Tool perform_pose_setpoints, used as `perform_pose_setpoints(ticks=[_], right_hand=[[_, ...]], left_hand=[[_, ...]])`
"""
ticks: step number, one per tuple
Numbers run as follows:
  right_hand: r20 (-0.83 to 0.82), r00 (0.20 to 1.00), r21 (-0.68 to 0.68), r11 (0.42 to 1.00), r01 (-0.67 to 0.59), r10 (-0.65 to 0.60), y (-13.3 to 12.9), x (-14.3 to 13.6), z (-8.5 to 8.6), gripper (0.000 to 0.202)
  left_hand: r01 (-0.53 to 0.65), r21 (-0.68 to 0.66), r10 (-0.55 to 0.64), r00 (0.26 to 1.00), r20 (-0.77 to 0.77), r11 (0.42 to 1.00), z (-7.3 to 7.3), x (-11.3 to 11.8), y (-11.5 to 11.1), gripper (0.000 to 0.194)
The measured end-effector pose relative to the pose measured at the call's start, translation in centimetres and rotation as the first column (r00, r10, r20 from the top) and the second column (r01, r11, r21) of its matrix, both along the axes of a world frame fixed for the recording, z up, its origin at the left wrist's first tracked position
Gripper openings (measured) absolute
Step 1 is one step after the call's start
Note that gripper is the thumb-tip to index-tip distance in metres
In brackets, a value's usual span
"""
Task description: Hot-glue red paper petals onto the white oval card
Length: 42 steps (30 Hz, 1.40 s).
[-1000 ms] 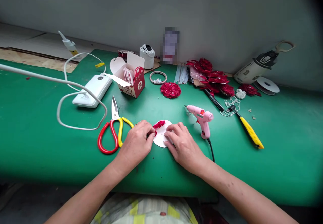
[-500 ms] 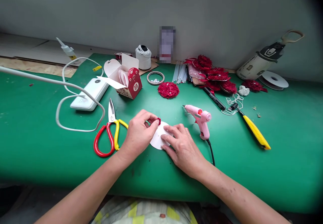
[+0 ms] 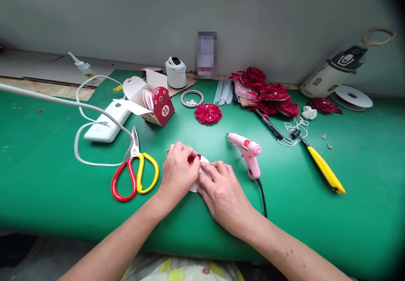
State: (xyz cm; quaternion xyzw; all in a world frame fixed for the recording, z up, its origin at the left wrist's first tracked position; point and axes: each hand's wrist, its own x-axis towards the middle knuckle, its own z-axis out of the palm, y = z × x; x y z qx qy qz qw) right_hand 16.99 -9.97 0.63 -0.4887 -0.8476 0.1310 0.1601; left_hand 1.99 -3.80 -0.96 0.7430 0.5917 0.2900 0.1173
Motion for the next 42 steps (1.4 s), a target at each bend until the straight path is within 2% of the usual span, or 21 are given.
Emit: perform_pose_setpoints(ticks=[8,19,25,31,35,38,40,42], right_hand=[[0.007,1.000,-0.023,1.000,0.011,-0.011,0.1,-0.2,0.3,0.018],[-0.111,0.991,-0.102,0.993,0.061,-0.072,0.7,0.0,0.4,0.039],[-0.026,0.995,-0.092,0.992,0.091,-0.093,1.1,-0.5,0.4,0.048],[0.010,0.993,-0.055,0.991,0.121,-0.121,1.2,-1.0,0.3,0.042],[-0.069,0.990,-0.047,0.991,0.122,-0.125,0.6,-0.9,0.2,0.033],[-0.201,0.973,-0.043,0.993,0.106,-0.112,-0.7,-0.1,0.5,0.023],[-0.322,0.935,-0.013,0.988,0.153,-0.149,-1.8,1.0,1.0,0.020],[-0.433,0.877,0.043,0.967,0.251,-0.209,-2.8,2.7,1.5,0.019]], left_hand=[[0.019,-0.020,-0.019,1.000,0.024,1.000,-0.4,-0.7,0.3,0.010],[0.028,0.028,-0.031,0.993,0.117,0.999,-1.0,-0.9,0.4,0.011],[0.017,-0.002,-0.016,0.981,0.192,1.000,-0.9,-1.1,0.5,0.012],[0.008,-0.023,-0.002,0.974,0.228,1.000,-0.9,-1.1,0.7,0.012],[0.001,-0.010,0.001,0.977,0.214,1.000,-1.0,-1.1,0.9,0.012],[0.004,-0.006,-0.002,0.977,0.215,1.000,-1.1,-1.1,0.8,0.012],[-0.003,-0.011,0.005,0.975,0.221,1.000,-1.1,-1.2,0.7,0.012],[-0.011,-0.014,0.014,0.974,0.224,1.000,-1.2,-1.2,0.7,0.011]])
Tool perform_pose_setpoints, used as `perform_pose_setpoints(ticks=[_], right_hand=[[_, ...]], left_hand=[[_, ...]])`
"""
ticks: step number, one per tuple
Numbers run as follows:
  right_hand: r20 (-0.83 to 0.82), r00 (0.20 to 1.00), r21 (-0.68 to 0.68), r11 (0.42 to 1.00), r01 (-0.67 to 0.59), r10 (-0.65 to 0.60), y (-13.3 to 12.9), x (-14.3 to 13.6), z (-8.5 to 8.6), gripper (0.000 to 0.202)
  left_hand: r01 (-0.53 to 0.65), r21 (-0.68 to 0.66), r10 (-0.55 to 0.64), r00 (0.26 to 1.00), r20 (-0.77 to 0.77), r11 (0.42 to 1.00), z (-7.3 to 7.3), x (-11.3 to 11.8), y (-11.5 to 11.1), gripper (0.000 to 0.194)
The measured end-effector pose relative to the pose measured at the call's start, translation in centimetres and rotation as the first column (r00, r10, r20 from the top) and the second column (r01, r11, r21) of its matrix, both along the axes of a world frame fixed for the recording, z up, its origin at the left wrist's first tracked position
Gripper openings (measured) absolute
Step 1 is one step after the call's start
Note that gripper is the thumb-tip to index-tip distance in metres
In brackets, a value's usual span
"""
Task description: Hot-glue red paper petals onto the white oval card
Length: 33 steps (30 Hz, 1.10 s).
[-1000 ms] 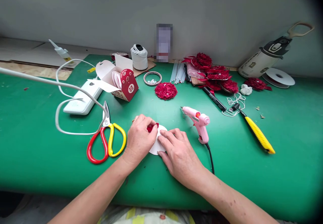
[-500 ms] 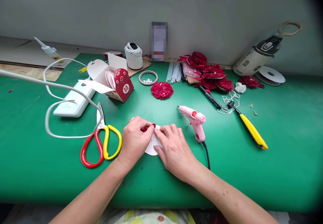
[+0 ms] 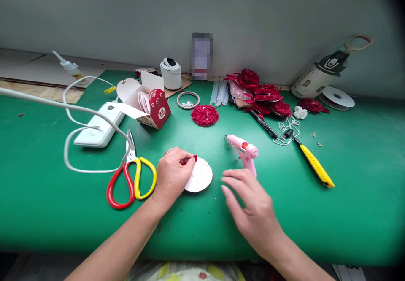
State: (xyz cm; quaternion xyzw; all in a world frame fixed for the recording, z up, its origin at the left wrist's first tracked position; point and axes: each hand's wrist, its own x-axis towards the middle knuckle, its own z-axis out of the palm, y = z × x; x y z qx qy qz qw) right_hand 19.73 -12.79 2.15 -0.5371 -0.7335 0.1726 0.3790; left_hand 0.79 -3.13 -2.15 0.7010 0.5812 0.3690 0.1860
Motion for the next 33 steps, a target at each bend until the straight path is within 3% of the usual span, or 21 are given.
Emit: perform_pose_setpoints(ticks=[4,7,9,13,16,20,24,33], right_hand=[[-0.005,0.944,0.056,0.943,0.329,-0.329,0.1,3.9,0.4,0.007],[0.080,0.919,-0.082,0.916,0.392,-0.386,2.1,5.5,-0.5,0.033],[0.121,0.928,-0.158,0.916,0.369,-0.353,3.8,5.6,-1.3,0.038],[0.055,0.927,-0.267,0.890,0.371,-0.370,5.6,4.6,-2.0,0.017],[-0.047,0.932,-0.292,0.897,0.332,-0.360,4.8,3.6,-0.9,0.023],[-0.268,0.934,-0.373,0.919,0.125,-0.236,2.7,2.3,1.0,0.023],[-0.221,0.974,-0.408,0.912,-0.044,-0.052,1.7,1.0,1.3,0.023],[-0.091,0.996,-0.455,0.889,-0.052,0.011,1.3,-0.2,0.8,0.014]], left_hand=[[-0.011,0.017,0.012,1.000,-0.015,1.000,-0.2,0.0,0.1,0.012],[-0.012,0.020,0.012,1.000,-0.021,1.000,-0.3,0.0,0.2,0.011],[-0.014,0.016,0.015,1.000,-0.020,1.000,-0.4,0.1,0.2,0.011],[-0.020,0.006,0.020,1.000,-0.021,1.000,-0.3,0.1,0.1,0.011],[-0.017,0.001,0.017,1.000,-0.022,1.000,-0.2,0.0,0.0,0.011],[-0.013,-0.012,0.013,1.000,-0.024,1.000,0.1,0.1,0.0,0.011],[-0.005,-0.025,0.004,1.000,-0.028,1.000,0.3,0.1,-0.1,0.011],[0.011,-0.028,-0.012,1.000,-0.029,1.000,0.3,0.1,-0.1,0.013]])
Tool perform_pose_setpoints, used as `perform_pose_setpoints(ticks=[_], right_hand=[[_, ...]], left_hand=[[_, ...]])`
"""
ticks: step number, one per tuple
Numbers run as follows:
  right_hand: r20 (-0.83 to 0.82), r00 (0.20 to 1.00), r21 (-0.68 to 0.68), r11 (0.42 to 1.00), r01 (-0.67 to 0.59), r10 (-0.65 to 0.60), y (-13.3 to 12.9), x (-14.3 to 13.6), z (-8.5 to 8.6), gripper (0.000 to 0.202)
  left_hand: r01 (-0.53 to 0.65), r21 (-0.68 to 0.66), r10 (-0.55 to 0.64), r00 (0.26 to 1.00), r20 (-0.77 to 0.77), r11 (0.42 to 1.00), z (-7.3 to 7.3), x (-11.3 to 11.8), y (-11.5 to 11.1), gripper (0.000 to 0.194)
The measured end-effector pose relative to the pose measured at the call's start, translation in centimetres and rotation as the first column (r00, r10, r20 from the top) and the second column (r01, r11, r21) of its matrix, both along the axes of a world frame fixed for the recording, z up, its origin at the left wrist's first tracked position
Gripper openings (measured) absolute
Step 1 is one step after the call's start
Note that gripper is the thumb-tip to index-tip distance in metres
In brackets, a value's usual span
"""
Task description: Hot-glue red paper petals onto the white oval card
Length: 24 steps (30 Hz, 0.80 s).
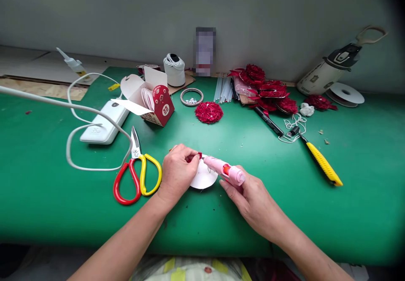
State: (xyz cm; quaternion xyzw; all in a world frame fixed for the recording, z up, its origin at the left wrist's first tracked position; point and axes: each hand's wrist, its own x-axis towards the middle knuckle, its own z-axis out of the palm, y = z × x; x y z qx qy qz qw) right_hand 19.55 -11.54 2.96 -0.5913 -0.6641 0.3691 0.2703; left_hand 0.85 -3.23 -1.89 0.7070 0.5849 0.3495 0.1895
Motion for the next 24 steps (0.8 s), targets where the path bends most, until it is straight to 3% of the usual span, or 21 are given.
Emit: perform_pose_setpoints(ticks=[13,24], right_hand=[[0.012,0.998,0.015,0.998,0.068,-0.068,-0.9,-0.2,-0.7,0.016],[0.020,0.999,0.016,0.999,0.040,-0.040,-0.4,-1.0,-0.9,0.017]], left_hand=[[0.009,-0.039,-0.008,1.000,0.016,0.999,0.0,-0.2,0.1,0.012],[0.009,-0.038,-0.008,1.000,0.014,0.999,0.3,-0.2,0.1,0.014]])
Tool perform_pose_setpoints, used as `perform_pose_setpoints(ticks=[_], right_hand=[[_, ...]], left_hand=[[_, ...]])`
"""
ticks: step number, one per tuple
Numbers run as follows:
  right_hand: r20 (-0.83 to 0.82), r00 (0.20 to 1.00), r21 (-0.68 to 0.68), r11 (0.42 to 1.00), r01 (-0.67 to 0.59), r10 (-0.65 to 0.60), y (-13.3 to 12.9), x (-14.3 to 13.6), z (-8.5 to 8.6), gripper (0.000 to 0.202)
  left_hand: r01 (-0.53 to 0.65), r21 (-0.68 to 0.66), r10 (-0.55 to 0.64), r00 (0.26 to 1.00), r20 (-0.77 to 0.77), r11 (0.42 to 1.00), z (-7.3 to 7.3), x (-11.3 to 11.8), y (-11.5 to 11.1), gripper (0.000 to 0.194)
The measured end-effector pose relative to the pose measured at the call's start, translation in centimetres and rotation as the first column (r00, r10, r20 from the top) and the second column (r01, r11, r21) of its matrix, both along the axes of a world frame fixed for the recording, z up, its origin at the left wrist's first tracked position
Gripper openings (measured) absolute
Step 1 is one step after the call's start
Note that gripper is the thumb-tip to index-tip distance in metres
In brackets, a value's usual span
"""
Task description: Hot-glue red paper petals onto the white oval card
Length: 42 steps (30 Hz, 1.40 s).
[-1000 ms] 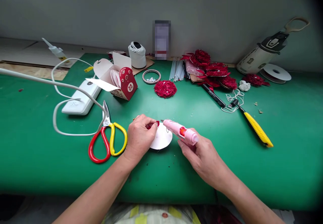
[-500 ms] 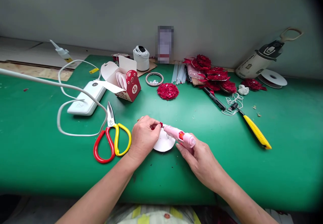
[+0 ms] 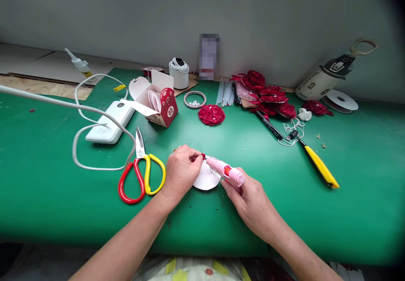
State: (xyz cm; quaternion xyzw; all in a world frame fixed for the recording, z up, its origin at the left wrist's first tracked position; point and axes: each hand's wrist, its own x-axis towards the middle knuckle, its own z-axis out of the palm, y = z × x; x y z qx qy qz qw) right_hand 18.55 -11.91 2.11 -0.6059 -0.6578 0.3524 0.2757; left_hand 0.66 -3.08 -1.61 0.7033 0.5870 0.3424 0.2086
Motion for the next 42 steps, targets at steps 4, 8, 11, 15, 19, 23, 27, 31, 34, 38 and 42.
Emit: perform_pose_setpoints(ticks=[4,8,11,15,19,23,27,31,34,38,42], right_hand=[[-0.006,1.000,0.000,1.000,-0.008,0.008,0.2,0.0,0.0,0.018],[-0.025,1.000,0.049,0.999,0.003,-0.002,0.4,0.0,-0.3,0.019],[-0.008,1.000,0.066,0.998,0.013,-0.013,0.5,-0.1,-0.6,0.019],[0.000,1.000,0.115,0.993,0.006,-0.006,0.5,-0.1,-0.8,0.021],[0.020,1.000,0.102,0.995,0.009,-0.011,0.5,-0.1,-0.8,0.023],[0.017,1.000,0.120,0.993,0.008,-0.010,0.5,-0.2,-0.8,0.023],[0.025,1.000,0.105,0.994,0.011,-0.013,0.5,-0.3,-0.8,0.022],[0.025,1.000,0.071,0.998,-0.001,0.000,0.6,-0.1,-0.5,0.022],[0.000,1.000,0.051,0.998,-0.024,0.024,0.8,0.1,-0.2,0.024],[-0.045,0.998,-0.028,0.998,-0.048,0.046,1.1,0.5,0.1,0.031],[-0.098,0.993,-0.068,0.996,-0.065,0.058,1.4,0.7,0.2,0.041]], left_hand=[[0.003,-0.015,-0.003,1.000,-0.002,1.000,0.1,0.0,0.0,0.014],[0.016,-0.022,-0.016,1.000,-0.006,1.000,0.0,-0.1,0.1,0.013],[0.040,-0.028,-0.041,0.999,-0.017,0.999,0.0,-0.3,0.2,0.013],[0.078,-0.043,-0.080,0.996,-0.049,0.996,0.3,-0.5,0.2,0.013],[0.113,-0.007,-0.113,0.982,-0.151,0.994,0.8,-0.4,-0.1,0.013],[0.159,0.038,-0.144,0.954,-0.263,0.987,1.2,-0.4,-0.1,0.015],[0.216,0.012,-0.200,0.920,-0.338,0.976,1.3,-0.7,0.3,0.014],[0.243,0.006,-0.224,0.902,-0.370,0.970,1.3,-0.9,0.5,0.012],[0.234,0.009,-0.217,0.914,-0.343,0.972,1.3,-0.9,0.5,0.013],[0.212,-0.064,-0.221,0.942,-0.252,0.975,1.6,-0.9,0.6,0.014],[0.211,-0.099,-0.227,0.954,-0.196,0.972,1.7,-1.0,0.7,0.016]])
